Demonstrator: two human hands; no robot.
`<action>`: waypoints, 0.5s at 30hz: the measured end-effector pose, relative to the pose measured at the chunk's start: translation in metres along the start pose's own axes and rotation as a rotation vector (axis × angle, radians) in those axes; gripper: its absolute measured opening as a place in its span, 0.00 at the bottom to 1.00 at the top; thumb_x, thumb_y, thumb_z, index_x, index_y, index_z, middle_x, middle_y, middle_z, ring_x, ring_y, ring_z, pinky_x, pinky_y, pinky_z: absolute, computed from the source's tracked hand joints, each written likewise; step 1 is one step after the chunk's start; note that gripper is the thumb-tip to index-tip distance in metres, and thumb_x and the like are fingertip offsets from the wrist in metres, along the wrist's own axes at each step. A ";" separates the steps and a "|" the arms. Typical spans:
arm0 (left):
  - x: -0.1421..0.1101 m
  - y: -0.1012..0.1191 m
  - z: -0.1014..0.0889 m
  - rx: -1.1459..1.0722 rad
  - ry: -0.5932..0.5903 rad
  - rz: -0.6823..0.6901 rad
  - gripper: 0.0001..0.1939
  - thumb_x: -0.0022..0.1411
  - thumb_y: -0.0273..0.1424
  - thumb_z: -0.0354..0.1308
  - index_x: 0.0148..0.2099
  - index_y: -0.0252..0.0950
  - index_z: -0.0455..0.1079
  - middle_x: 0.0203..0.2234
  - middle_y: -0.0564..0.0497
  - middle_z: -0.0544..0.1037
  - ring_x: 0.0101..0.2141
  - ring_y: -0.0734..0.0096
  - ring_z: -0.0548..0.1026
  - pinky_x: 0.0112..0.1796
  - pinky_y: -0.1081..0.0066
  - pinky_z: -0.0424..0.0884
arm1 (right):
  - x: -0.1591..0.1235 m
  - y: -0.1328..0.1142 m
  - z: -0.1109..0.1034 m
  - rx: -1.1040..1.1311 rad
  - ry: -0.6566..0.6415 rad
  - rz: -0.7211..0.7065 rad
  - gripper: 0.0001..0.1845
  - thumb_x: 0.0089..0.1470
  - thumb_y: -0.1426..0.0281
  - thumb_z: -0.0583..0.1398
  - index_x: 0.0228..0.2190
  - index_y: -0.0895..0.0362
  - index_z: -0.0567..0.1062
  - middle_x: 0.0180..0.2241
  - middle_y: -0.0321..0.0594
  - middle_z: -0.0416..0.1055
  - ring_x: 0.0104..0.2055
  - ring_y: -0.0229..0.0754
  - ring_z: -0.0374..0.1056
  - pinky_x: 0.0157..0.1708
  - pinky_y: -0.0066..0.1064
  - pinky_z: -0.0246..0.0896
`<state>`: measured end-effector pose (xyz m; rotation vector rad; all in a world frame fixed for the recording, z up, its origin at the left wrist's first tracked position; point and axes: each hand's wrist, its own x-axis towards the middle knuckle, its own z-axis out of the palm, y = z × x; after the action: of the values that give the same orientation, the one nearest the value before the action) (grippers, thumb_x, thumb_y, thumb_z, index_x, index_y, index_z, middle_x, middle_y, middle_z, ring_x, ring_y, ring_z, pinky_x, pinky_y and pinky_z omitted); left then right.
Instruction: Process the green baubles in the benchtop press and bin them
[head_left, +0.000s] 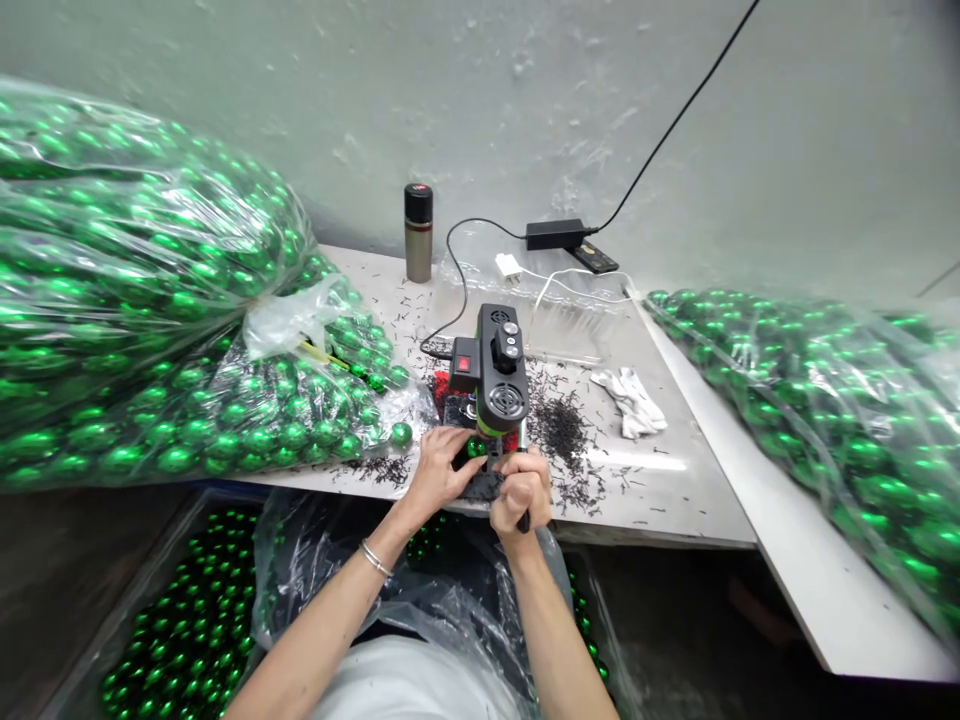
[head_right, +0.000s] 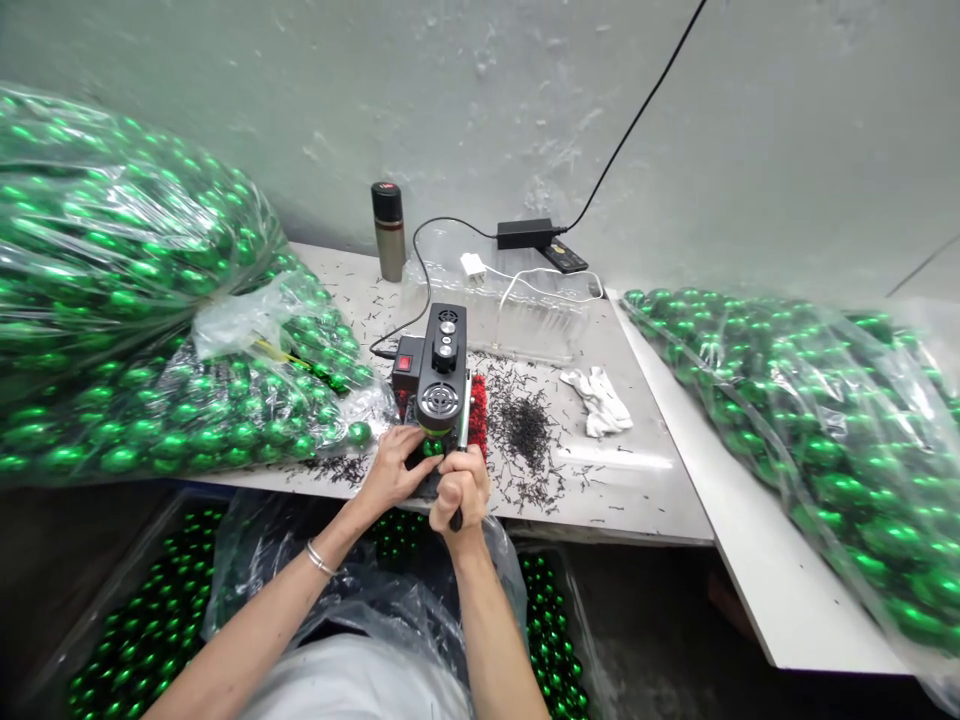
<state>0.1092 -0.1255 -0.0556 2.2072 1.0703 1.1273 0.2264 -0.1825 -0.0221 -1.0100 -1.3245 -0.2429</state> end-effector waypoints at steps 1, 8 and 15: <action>0.000 0.000 0.000 0.000 -0.003 0.001 0.13 0.64 0.34 0.61 0.49 0.35 0.74 0.42 0.42 0.80 0.45 0.56 0.74 0.49 0.55 0.68 | 0.000 0.000 0.001 0.005 0.003 0.001 0.18 0.66 0.69 0.45 0.24 0.53 0.62 0.28 0.33 0.62 0.27 0.36 0.65 0.42 0.41 0.66; -0.001 -0.004 0.003 -0.013 0.006 -0.010 0.15 0.64 0.36 0.61 0.50 0.36 0.74 0.43 0.42 0.80 0.46 0.56 0.74 0.50 0.55 0.68 | -0.001 0.002 -0.002 -0.031 -0.035 -0.035 0.17 0.66 0.70 0.45 0.25 0.53 0.62 0.28 0.34 0.63 0.30 0.37 0.66 0.45 0.43 0.65; 0.004 -0.008 0.005 -0.031 -0.007 -0.037 0.15 0.62 0.36 0.64 0.49 0.37 0.75 0.42 0.43 0.81 0.46 0.56 0.75 0.49 0.55 0.69 | 0.014 -0.002 -0.008 -0.024 -0.125 -0.128 0.15 0.65 0.73 0.47 0.25 0.54 0.62 0.28 0.35 0.63 0.30 0.38 0.65 0.35 0.36 0.63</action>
<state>0.1115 -0.1177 -0.0617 2.1571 1.0785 1.1119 0.2342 -0.1842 -0.0080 -0.9741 -1.5054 -0.2969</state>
